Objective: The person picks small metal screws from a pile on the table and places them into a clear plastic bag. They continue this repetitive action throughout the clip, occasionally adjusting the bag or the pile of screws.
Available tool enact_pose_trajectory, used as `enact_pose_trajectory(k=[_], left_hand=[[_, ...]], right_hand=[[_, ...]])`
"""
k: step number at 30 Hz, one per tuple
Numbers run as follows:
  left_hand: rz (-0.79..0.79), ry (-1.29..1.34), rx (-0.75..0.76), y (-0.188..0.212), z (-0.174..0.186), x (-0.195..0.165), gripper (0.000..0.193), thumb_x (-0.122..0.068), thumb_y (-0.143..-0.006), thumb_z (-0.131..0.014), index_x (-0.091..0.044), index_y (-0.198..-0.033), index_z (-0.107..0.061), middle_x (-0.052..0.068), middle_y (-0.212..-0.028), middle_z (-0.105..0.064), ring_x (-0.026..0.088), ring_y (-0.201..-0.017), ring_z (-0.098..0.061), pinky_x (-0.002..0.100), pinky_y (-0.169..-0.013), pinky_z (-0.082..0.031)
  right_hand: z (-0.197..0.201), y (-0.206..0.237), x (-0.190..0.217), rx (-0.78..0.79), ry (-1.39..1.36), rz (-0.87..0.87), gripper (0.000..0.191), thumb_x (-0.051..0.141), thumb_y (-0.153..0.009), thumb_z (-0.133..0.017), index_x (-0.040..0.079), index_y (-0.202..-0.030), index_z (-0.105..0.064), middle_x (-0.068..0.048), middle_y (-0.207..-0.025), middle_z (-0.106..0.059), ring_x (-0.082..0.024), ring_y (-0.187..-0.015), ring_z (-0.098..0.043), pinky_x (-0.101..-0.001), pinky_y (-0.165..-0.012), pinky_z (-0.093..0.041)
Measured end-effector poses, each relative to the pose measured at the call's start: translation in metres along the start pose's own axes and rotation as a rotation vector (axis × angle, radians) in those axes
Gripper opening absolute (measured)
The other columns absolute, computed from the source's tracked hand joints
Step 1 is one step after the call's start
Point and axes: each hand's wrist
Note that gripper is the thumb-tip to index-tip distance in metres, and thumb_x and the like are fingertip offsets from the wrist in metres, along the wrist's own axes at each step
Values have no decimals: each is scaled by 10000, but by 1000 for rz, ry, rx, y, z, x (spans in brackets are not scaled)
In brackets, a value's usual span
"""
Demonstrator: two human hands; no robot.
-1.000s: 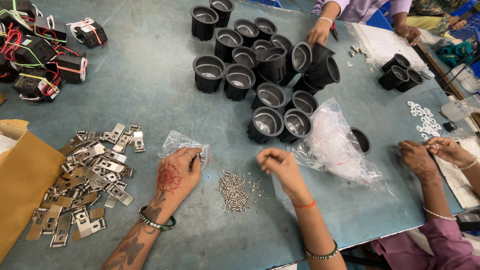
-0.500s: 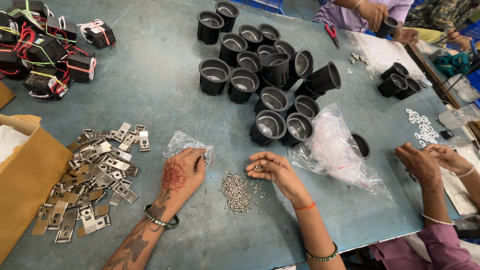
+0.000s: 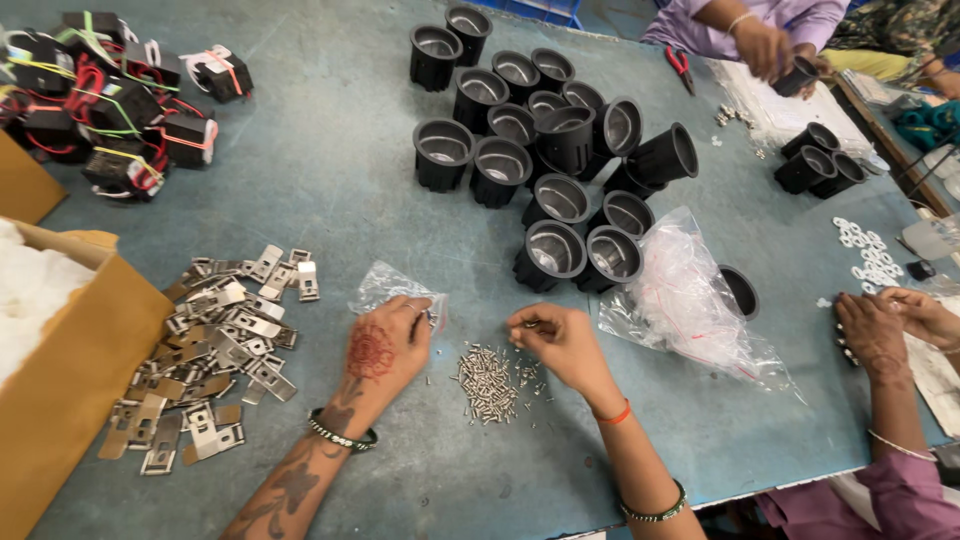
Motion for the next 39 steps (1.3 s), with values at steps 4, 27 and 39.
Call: enact_pose_trajectory(k=[4, 27, 39], left_hand=[[33, 6, 41, 16, 9, 0, 239, -129, -858, -636, -50, -1049, -758, 145, -970, -745, 358, -838, -718, 457, -751, -578], [114, 159, -210, -24, 30, -6, 214, -76, -870, -703, -74, -1067, -785, 90, -928, -760, 206, -690, -745, 308, -630, -581], [-117, -202, -187, -35, -6, -28, 242, -102, -874, -700, -97, -1109, -758, 87, -958, -722, 295, -770, -712, 389, -675, -574]], right_hand=[[-41, 2, 41, 45, 249, 230, 156, 35, -836, -745, -18, -983, -760, -89, -878, -772, -129, -738, -733, -275, -671, -588], [15, -11, 46, 100, 372, 242, 128, 68, -830, -758, 41, -954, -777, -73, -869, -730, -178, -697, -676, -291, -617, -554], [30, -24, 16, 152, 503, 502, 111, 139, -839, -754, 77, -928, -776, -88, -941, -725, -278, -869, -713, -372, -767, -567]])
Point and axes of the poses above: each hand's wrist, its own y-axis away from the middle knuckle, its own z-axis out of the back of the hand, x = y × z
